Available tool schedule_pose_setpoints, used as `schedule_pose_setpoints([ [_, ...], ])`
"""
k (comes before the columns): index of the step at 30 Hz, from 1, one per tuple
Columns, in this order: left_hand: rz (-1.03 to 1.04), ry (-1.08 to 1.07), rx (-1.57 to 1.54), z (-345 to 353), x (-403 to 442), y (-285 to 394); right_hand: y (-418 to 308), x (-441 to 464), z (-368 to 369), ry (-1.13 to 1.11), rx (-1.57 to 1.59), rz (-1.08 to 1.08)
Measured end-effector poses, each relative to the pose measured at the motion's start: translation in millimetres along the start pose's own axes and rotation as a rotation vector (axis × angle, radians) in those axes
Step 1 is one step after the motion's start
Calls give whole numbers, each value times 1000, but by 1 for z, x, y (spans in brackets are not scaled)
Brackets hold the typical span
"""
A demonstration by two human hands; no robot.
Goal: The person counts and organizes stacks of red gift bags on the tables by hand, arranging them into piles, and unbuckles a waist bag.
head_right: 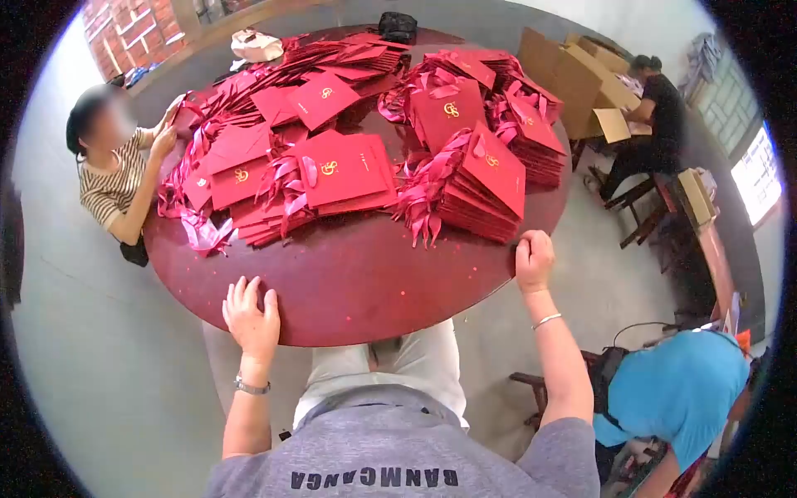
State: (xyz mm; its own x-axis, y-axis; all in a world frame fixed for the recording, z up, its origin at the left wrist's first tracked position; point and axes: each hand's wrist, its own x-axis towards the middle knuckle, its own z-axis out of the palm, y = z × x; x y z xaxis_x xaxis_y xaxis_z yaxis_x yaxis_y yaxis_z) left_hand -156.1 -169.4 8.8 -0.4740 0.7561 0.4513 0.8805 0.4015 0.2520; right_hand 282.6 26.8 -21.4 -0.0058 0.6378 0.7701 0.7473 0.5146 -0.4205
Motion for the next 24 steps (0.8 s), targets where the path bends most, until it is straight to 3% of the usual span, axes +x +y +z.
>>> schedule_pose_setpoints([
  [9,62,32,-38,4,1,-5,10,-2,2,-96,-31,5],
  [24,79,48,-20,5,-3,-6,6,0,1,-45,-63,-4],
])
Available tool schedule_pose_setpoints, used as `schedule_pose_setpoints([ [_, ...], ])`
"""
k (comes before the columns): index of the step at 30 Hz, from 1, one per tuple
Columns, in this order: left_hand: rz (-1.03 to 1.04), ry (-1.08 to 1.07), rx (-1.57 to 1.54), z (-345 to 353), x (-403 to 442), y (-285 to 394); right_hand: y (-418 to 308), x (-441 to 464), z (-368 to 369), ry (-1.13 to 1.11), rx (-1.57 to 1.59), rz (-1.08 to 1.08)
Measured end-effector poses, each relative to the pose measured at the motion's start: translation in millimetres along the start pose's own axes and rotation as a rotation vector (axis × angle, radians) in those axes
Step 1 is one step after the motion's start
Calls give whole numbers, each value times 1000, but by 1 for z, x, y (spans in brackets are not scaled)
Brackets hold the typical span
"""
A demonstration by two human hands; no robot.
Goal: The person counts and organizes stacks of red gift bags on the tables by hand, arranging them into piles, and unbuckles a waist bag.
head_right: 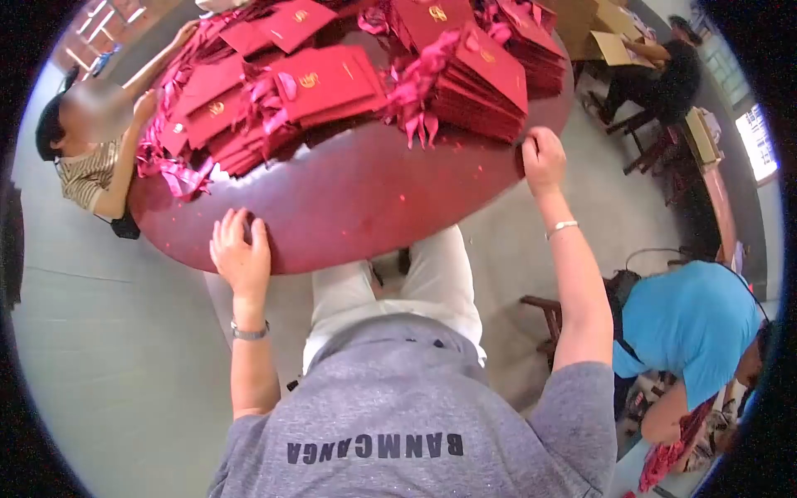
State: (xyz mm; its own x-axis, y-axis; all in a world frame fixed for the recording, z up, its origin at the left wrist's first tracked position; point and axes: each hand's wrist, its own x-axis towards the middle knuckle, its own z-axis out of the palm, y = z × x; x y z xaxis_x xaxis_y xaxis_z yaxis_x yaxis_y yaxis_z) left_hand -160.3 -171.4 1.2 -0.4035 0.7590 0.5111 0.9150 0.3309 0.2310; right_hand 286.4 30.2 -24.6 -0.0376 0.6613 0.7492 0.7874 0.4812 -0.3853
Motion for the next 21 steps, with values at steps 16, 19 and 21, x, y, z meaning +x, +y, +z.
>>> schedule_pose_setpoints([
  [16,-323,-277,-1169,-22,18,30,-36,50,-19,482,522,425],
  [19,-796,-665,-1834,-2,45,75,-181,118,-9,120,624,136],
  [21,-1019,-829,-2033,23,68,94,-238,154,34,-320,569,-115],
])
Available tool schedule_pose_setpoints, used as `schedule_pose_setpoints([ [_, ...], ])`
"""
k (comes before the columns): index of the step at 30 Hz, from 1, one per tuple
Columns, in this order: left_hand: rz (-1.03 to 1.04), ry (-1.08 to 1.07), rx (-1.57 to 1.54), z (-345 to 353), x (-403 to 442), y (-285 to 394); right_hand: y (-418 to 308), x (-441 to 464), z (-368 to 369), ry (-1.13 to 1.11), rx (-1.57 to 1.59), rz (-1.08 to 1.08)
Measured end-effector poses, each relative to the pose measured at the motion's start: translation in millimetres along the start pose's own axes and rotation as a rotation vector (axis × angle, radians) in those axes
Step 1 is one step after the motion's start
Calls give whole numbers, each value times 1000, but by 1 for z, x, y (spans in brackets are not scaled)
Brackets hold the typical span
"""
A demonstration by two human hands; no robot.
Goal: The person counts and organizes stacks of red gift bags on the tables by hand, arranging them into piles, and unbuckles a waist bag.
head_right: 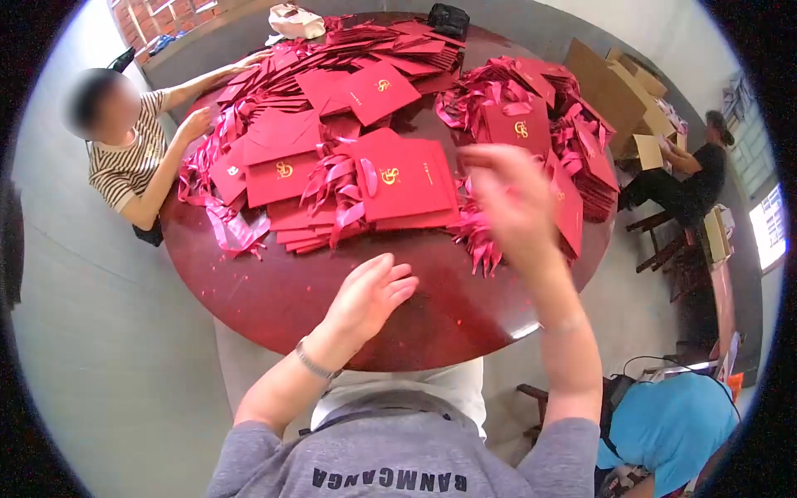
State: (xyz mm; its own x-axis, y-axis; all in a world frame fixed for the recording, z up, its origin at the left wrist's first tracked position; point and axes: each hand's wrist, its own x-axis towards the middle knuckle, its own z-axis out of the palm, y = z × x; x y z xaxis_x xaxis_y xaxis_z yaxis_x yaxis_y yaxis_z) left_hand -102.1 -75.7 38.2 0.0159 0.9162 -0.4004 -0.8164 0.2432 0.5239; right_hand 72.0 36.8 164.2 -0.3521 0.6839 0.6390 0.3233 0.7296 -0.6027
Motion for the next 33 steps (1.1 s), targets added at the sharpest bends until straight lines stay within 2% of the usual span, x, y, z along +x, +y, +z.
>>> schedule_pose_setpoints([
  [1,-37,56,-70,5,22,-1,8,23,32,-169,-8,-63],
  [2,-74,113,-137,9,40,-1,34,44,68,-239,-102,-229],
  [4,-32,164,-175,17,57,0,85,81,126,-433,-192,-250],
  [6,13,223,-216,24,66,6,118,104,158,-565,-125,89],
  [7,41,188,-219,26,67,10,137,111,167,-567,-123,84],
  [9,19,96,-272,16,79,12,172,117,170,-871,-163,-8],
  [12,26,100,-453,40,69,28,167,114,151,-989,-192,-35],
  [13,23,89,-484,39,70,26,144,116,139,-1002,-191,128],
  [16,94,7,-514,31,71,16,124,116,117,-1020,-77,214],
  [17,94,7,-515,28,71,16,123,116,108,-1021,-73,123],
  [18,67,-23,-519,24,71,16,102,121,96,-1066,-120,127],
  [20,34,-54,-530,23,68,14,91,127,89,-1087,-232,28],
  [22,146,-168,-531,24,64,13,74,132,79,-983,-256,-23],
  [23,141,-149,-533,21,66,11,63,139,71,-979,-196,18],
  [24,137,-147,-539,25,63,13,55,145,62,-901,-289,-79],
  [26,348,-226,-466,36,56,21,46,155,45,-824,-120,25],
  [27,351,-242,-424,31,59,19,49,159,38,-766,-13,107],
  [28,346,-244,-429,31,59,17,52,163,31,-707,90,186],
  [29,271,-147,-373,32,57,13,54,166,25,-617,168,157],
  [30,196,-50,-315,32,56,8,53,168,21,-553,256,227],
  [32,146,-17,-288,29,60,-1,64,174,16,-365,410,266],
  [33,141,-14,-293,30,61,-2,66,177,17,-363,405,269],
])
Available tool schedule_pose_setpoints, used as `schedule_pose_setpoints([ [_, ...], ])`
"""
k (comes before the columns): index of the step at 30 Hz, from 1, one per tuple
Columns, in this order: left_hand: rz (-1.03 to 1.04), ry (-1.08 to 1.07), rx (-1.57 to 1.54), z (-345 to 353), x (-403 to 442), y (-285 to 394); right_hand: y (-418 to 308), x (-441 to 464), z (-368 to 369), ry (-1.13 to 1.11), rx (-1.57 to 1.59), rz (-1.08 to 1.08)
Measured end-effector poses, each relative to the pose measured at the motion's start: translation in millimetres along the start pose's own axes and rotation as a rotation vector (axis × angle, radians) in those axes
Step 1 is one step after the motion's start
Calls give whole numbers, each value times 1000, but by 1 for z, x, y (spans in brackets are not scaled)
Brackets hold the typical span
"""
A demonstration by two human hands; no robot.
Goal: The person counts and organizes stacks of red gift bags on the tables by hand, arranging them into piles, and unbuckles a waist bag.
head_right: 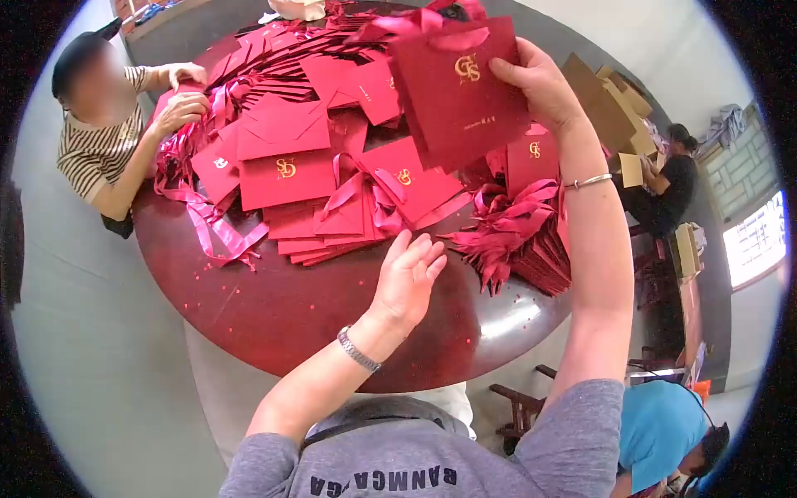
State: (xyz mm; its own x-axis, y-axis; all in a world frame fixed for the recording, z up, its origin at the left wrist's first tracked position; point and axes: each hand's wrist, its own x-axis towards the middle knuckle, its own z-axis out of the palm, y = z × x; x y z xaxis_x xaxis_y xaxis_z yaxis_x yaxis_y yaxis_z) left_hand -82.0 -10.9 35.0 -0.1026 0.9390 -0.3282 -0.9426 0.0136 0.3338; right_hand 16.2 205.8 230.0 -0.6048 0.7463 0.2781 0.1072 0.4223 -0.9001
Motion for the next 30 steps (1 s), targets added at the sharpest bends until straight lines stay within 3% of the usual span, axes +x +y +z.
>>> schedule_pose_setpoints([
  [3,4,-44,-31,-6,6,4,-1,2,-1,29,70,6],
  [6,-13,-12,-67,-7,9,6,-6,19,10,-478,-423,236],
  [8,-2,25,-121,-9,10,4,3,24,47,-643,-772,62],
  [9,4,21,-118,-9,10,4,18,39,62,-870,-792,95],
  [12,-18,80,-87,-5,6,6,93,61,97,-906,-844,74],
  [16,-25,55,-55,-4,4,6,106,76,107,-1109,-853,319],
  [20,-29,47,-46,-4,3,6,88,74,104,-1069,-944,351],
  [23,-20,53,-38,-4,3,6,59,64,95,-921,-917,181],
  [27,-20,16,-61,-7,5,4,41,46,78,-959,-766,178],
  [30,-20,24,-32,-6,5,2,16,25,64,-770,-862,-113],
])
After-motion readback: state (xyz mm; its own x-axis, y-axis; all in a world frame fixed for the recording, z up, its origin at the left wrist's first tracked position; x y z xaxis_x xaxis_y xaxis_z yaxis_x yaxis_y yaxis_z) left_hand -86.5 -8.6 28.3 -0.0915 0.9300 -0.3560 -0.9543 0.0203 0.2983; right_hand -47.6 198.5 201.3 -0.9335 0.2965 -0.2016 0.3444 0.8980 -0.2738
